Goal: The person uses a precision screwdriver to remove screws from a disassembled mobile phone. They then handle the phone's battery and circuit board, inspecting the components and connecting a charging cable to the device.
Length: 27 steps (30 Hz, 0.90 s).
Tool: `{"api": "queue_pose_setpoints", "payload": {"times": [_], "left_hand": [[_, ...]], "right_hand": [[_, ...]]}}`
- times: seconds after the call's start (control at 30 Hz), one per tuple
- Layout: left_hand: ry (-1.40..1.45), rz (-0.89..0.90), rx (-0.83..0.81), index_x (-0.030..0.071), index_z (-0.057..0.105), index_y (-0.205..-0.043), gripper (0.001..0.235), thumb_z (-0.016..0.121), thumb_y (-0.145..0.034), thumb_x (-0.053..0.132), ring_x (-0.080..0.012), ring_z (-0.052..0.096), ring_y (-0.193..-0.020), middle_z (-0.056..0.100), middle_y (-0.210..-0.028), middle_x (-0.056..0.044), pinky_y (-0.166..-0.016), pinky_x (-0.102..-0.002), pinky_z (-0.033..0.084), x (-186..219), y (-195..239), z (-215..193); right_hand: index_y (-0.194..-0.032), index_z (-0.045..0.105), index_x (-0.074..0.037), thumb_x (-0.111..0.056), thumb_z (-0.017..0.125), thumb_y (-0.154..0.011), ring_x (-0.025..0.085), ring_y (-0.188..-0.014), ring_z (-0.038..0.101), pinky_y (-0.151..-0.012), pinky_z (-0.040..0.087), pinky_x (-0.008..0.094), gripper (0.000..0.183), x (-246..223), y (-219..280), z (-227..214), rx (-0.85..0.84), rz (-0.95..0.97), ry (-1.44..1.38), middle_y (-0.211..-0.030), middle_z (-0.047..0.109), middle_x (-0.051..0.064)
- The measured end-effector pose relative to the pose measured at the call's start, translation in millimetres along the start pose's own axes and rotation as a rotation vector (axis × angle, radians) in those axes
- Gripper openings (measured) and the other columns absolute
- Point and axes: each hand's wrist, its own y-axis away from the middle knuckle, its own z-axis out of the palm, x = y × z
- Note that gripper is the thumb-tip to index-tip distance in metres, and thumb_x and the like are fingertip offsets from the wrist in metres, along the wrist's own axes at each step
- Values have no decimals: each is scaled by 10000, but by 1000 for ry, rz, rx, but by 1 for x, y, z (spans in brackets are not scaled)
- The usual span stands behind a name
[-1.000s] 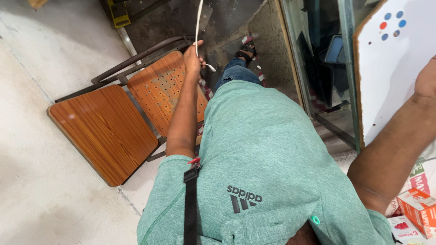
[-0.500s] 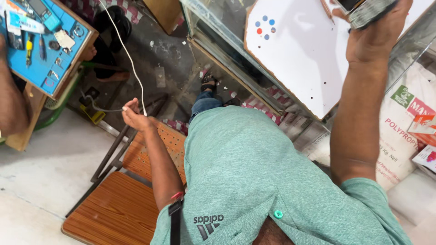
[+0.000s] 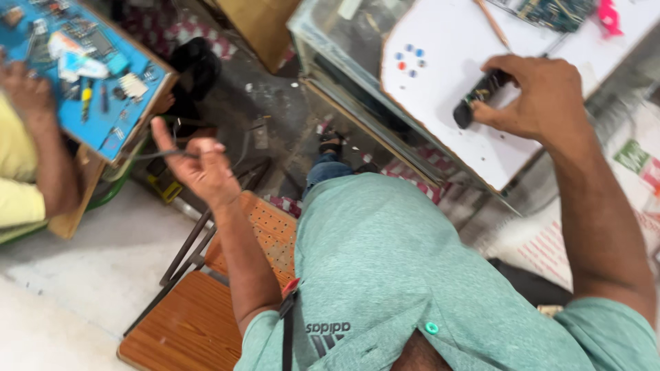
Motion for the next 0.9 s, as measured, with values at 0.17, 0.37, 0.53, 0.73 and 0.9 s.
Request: {"api": "queue_pose_setpoints", "payload": {"times": [0.17, 0.37, 0.53, 0.73, 0.9], "left_hand": [[94, 55, -172, 224, 122, -1693, 885, 720, -1090, -22, -73, 461, -644, 635, -906, -37, -552, -208, 365, 16, -2, 32], [190, 33, -221, 172, 124, -1705, 850, 653, -1069, -26, -45, 471, -570, 670, -938, -51, -474, -185, 368, 21, -19, 63], [33, 125, -198, 138, 224, -1663, 740, 671, -1093, -14, -40, 464, -570, 647, -899, -28, -482, -181, 372, 4, -77, 67], [40, 377, -131, 71, 582, -1233, 197, 694, -1083, 12, -58, 447, -567, 601, -858, 1, -502, -209, 355, -88, -232, 56], [-60, 510, -125, -1, 568, -923, 226, 743, -1032, 91, -146, 462, -653, 555, -765, -20, -619, -330, 402, -159, -389, 53]], "right_hand": [[-1283, 752, -221, -546, 830, -708, 301, -919, 730, -746, 583, 436, 665, -8, -5, 2, -90, -9, 261, -1054, 765, 91], [-1325, 730, -291, -518, 783, -766, 292, -1040, 721, -827, 594, 449, 605, -16, -18, -6, -135, -47, 344, -1203, 742, 49], [-1398, 684, -337, -496, 768, -762, 357, -1148, 682, -882, 584, 476, 661, -13, -23, -4, -181, -10, 352, -1455, 650, 51], [-1460, 653, -335, -404, 741, -851, 377, -1210, 656, -1019, 565, 462, 619, 0, -10, 19, -139, 50, 231, -1590, 567, 120], [-1423, 682, -293, -339, 804, -807, 372, -1233, 658, -1007, 550, 463, 630, -19, -11, 20, -97, 268, 146, -1585, 572, 125]]}}
